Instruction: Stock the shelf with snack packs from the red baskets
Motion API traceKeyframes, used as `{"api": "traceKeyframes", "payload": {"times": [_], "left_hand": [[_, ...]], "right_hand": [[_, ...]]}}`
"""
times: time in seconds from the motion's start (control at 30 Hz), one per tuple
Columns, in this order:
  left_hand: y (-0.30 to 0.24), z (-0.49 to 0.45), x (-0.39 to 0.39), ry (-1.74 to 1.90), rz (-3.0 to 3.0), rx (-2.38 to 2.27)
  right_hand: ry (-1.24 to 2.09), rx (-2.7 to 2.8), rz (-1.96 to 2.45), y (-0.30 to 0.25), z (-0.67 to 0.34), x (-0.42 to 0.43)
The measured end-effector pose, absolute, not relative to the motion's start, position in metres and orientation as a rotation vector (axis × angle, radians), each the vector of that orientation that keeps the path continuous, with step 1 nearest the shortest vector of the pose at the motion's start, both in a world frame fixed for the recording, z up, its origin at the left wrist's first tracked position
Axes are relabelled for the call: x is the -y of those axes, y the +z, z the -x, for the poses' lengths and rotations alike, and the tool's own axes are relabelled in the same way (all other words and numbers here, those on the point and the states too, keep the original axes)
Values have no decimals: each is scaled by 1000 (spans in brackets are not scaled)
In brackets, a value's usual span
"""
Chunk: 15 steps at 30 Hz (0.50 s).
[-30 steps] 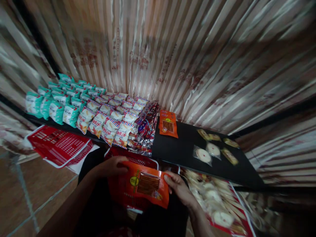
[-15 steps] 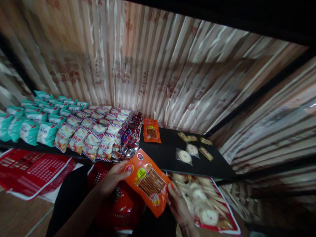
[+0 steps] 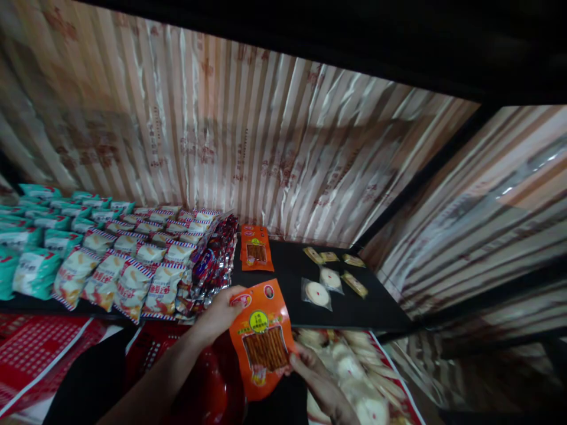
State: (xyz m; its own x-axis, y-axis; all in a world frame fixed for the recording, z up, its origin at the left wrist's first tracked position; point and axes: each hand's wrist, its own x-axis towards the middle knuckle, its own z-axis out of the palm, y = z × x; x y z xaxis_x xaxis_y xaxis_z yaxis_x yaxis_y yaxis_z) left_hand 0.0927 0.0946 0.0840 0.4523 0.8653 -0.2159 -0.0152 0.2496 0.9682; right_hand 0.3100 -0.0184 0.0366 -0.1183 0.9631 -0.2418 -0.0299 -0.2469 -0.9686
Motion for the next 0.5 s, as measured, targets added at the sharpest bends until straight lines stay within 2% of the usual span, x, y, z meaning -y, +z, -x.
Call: {"api": "traceKeyframes", "payload": {"times": [0.2,0.5], "left_hand": [[81,-121,-129,750,-1545,-1106],[84,-153,-168,662,-1833,-1472]], "right_hand": [[1487,1289,1305,50,-309,-8],[1315,844,1244,14,-309,-60]]}}
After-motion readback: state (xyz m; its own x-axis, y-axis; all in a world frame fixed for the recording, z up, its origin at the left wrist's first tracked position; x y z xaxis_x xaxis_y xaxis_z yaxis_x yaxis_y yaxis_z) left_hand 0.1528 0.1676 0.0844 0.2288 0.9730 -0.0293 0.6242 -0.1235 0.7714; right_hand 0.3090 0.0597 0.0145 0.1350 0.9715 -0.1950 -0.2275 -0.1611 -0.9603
